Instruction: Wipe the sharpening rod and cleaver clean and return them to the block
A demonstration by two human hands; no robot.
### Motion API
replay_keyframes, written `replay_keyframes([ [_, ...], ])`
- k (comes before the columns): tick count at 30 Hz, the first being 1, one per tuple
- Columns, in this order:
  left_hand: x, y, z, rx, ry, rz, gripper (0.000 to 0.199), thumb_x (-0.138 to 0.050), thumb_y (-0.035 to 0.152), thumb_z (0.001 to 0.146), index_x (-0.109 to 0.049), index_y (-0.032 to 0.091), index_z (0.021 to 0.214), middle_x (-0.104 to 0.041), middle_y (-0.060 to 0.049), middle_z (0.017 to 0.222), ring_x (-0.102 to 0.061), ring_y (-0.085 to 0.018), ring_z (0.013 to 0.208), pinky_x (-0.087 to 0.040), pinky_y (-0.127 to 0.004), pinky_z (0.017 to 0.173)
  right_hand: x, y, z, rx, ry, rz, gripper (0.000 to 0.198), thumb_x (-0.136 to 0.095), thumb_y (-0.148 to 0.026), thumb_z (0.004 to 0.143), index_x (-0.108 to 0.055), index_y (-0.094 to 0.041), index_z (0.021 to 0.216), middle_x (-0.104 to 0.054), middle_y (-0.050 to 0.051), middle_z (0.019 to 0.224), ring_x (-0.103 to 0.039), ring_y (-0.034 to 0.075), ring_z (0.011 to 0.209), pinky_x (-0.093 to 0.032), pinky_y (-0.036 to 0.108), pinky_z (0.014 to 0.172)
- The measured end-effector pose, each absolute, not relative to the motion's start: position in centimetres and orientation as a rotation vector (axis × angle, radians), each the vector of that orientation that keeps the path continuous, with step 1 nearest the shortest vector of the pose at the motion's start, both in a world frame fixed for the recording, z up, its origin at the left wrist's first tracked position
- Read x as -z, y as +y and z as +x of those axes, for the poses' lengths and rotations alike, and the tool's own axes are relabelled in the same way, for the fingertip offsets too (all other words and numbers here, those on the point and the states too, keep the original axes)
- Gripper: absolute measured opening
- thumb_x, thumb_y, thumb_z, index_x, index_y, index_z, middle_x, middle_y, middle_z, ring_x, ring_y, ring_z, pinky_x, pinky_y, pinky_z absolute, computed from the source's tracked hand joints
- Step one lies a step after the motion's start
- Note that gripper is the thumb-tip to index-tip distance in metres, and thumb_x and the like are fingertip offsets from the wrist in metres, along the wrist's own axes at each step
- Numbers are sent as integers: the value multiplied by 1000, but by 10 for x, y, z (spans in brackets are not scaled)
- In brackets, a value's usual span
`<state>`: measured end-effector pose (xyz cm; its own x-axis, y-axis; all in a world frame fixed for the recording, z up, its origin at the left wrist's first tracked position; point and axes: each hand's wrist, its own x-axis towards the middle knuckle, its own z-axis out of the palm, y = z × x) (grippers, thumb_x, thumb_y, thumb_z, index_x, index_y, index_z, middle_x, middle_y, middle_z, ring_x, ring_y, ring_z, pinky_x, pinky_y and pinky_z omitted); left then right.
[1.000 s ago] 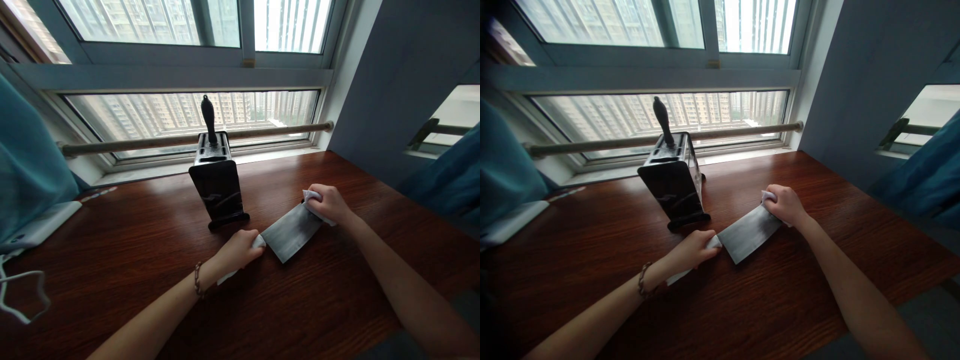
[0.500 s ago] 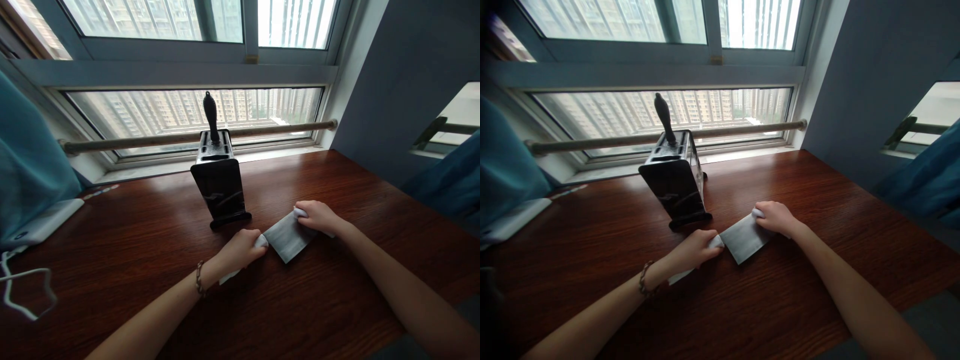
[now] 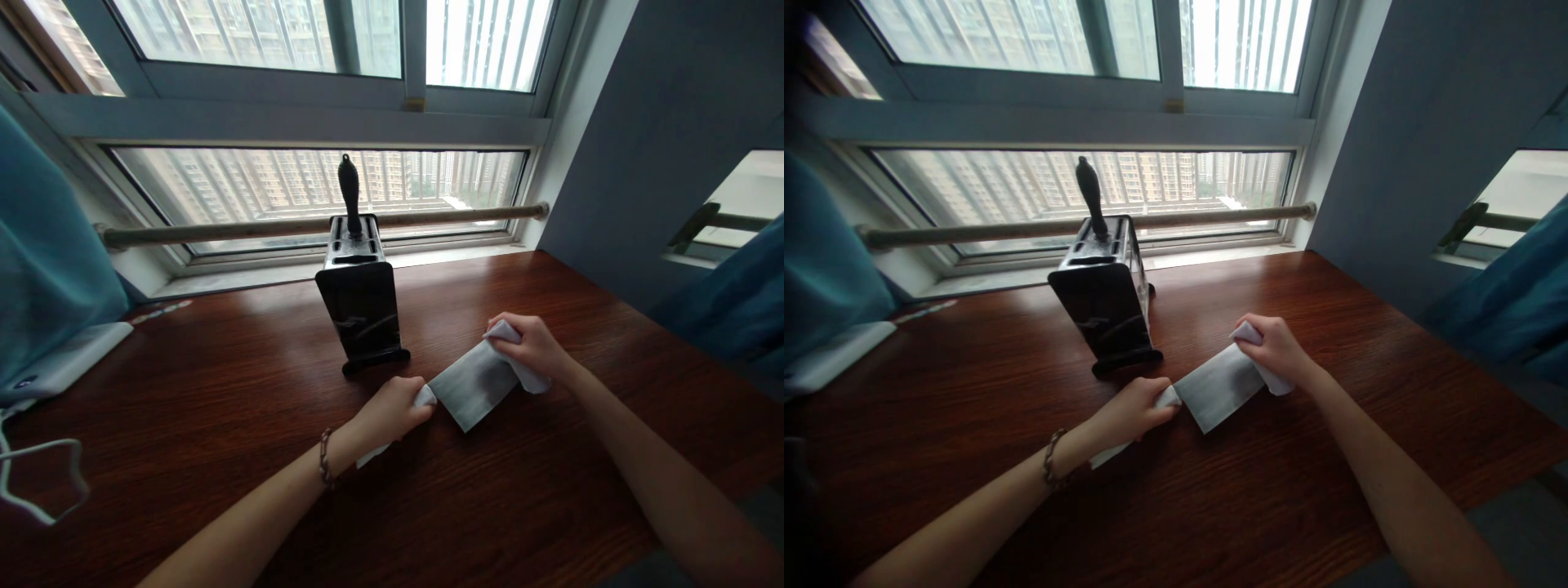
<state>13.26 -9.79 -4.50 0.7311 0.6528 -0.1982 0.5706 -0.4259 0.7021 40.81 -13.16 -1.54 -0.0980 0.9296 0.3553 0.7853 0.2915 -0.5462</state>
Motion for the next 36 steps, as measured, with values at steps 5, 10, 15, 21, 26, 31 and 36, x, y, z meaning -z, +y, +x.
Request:
replay_keyframes([
  [5, 47, -98, 132, -143, 899, 2137, 26, -46, 39, 79, -54, 14, 80, -59, -2, 69, -53, -11, 46, -32, -17, 35, 33, -135, 374, -329, -2309, -1566, 15, -52, -30, 83, -61, -18, 85, -62, 1, 84, -56, 15, 78, -35, 24, 68],
  [10, 51, -98, 131, -138, 893, 2089, 27, -47, 41, 79, -54, 15, 80, -58, -1, 67, -52, -11, 44, -33, -18, 32, 41, -128, 386, 33, -2135, -1962, 17, -47, -32, 86, -59, -20, 84, -62, 1, 84, -56, 17, 76, -28, 27, 61],
  [15, 51, -97, 131, -137, 896, 2108, 27, -46, 40, 79, -53, 15, 79, -57, -1, 67, -52, -11, 44, -31, -18, 32, 43, -132, 376, 4, -2140, -1860, 18, -47, -32, 85, -56, -18, 76, -60, 1, 78, -54, 15, 71, -28, 27, 60],
  [21, 48, -97, 131, -140, 893, 2141, 27, -46, 40, 79, -52, 14, 77, -57, -1, 66, -52, -10, 44, -32, -18, 34, 40, -147, 351, -132, -2331, -1521, 16, -50, -29, 83, -61, -19, 78, -58, 1, 81, -53, 14, 78, -33, 24, 68],
  [26, 49, -98, 131, -141, 896, 2120, 27, -47, 41, 78, -52, 15, 78, -57, 0, 67, -52, -10, 45, -32, -17, 33, 39, -138, 369, 79, -2251, -1823, 18, -51, -30, 81, -62, -19, 72, -58, 1, 80, -54, 15, 75, -31, 27, 62],
  [31, 51, -96, 131, -123, 880, 2106, 29, -46, 42, 78, -53, 15, 80, -58, -1, 68, -53, -11, 45, -33, -18, 33, 40, -133, 378, 304, -2155, -2017, 22, -47, -32, 83, -60, -18, 73, -58, 2, 80, -54, 16, 73, -30, 29, 58],
  [36, 52, -96, 131, -125, 884, 2125, 29, -46, 42, 79, -54, 15, 81, -59, -1, 68, -53, -12, 44, -33, -19, 34, 41, -137, 373, 293, -2196, -1987, 23, -45, -31, 86, -60, -19, 74, -58, 2, 82, -54, 15, 74, -31, 28, 61],
])
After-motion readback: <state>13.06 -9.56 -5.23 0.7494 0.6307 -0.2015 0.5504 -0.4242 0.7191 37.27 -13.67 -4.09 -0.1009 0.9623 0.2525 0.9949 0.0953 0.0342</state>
